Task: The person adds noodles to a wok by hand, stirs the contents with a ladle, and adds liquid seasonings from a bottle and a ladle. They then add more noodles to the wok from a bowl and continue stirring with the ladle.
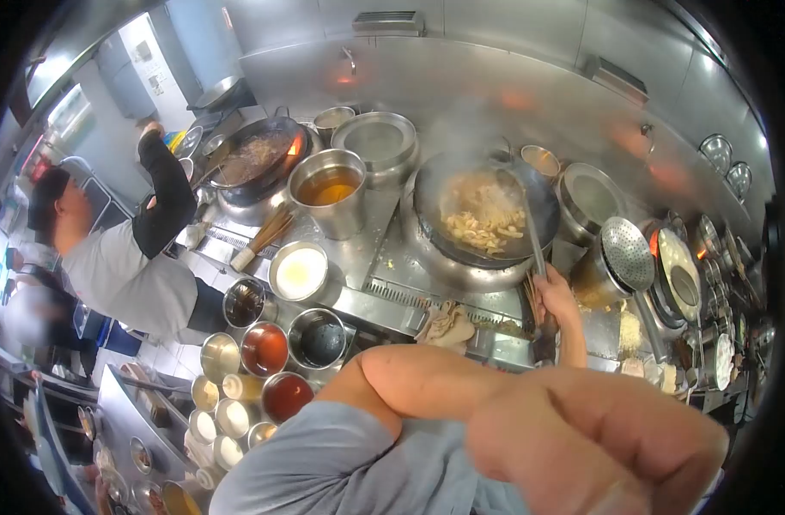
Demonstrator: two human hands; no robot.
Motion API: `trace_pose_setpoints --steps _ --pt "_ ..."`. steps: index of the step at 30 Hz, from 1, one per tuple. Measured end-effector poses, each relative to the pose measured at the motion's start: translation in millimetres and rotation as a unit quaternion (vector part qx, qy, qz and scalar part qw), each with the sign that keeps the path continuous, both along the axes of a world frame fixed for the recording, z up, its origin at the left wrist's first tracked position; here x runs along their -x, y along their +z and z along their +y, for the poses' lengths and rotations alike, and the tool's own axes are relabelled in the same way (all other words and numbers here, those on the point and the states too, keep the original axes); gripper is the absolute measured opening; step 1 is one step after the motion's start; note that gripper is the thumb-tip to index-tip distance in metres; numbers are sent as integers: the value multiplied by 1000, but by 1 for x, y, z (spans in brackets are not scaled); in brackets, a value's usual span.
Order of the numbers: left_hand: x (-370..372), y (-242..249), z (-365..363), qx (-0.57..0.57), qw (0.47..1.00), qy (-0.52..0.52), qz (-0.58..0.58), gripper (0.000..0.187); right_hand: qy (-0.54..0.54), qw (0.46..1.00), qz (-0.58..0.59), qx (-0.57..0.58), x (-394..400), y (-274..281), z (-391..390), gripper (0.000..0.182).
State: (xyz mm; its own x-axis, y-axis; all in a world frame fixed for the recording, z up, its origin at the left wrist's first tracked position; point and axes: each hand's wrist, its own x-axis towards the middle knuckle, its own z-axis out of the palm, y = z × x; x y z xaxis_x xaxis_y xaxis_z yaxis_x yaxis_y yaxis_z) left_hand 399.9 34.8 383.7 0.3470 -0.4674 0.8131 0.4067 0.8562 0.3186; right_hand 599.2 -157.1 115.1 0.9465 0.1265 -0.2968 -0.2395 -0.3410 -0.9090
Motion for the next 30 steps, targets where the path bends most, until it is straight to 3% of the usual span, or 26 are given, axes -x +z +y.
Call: trace_pose_setpoints --steps 4,6,7,9,11,14,15,17,18,21,25,26,30 --pt "-49 -37 13 -144 937 155 -276 29 0 999 -6 46 -58 -58 -4 42" --pt "-65 -90 -3 -278 884 251 -281 25 23 997 -22 72 -77 -66 10 43" --pt "-73 -131 -13 -384 824 315 -273 13 44 992 -53 105 -75 -57 21 46" --pt "-96 -228 -21 -591 600 420 -339 13 85 978 -41 187 -69 -35 37 51" --pt "-118 -309 0 -622 518 508 -294 14 147 951 -67 262 -63 -16 33 54" --pt "-154 -334 47 -554 408 687 -234 14 187 850 -240 430 -71 -35 15 58" --pt "-173 -333 59 -516 376 742 -203 13 151 898 -174 374 -30 2 24 59" --pt "-194 -328 62 -529 368 739 -198 13 120 958 -21 259 12 43 33 57" --pt "-203 -326 61 -535 367 736 -197 13 131 960 -20 249 9 34 30 57" --pt "-238 -339 55 -670 292 622 -282 20 122 962 -22 245 8 23 15 56" --pt "-262 -356 62 -714 333 556 -263 20 111 968 -35 221 52 66 4 57" --pt "-268 -366 65 -678 361 584 -263 20 122 967 -33 222 67 86 -8 57" --pt "-277 -377 62 -702 294 574 -303 20 137 967 95 195 108 128 -44 56"
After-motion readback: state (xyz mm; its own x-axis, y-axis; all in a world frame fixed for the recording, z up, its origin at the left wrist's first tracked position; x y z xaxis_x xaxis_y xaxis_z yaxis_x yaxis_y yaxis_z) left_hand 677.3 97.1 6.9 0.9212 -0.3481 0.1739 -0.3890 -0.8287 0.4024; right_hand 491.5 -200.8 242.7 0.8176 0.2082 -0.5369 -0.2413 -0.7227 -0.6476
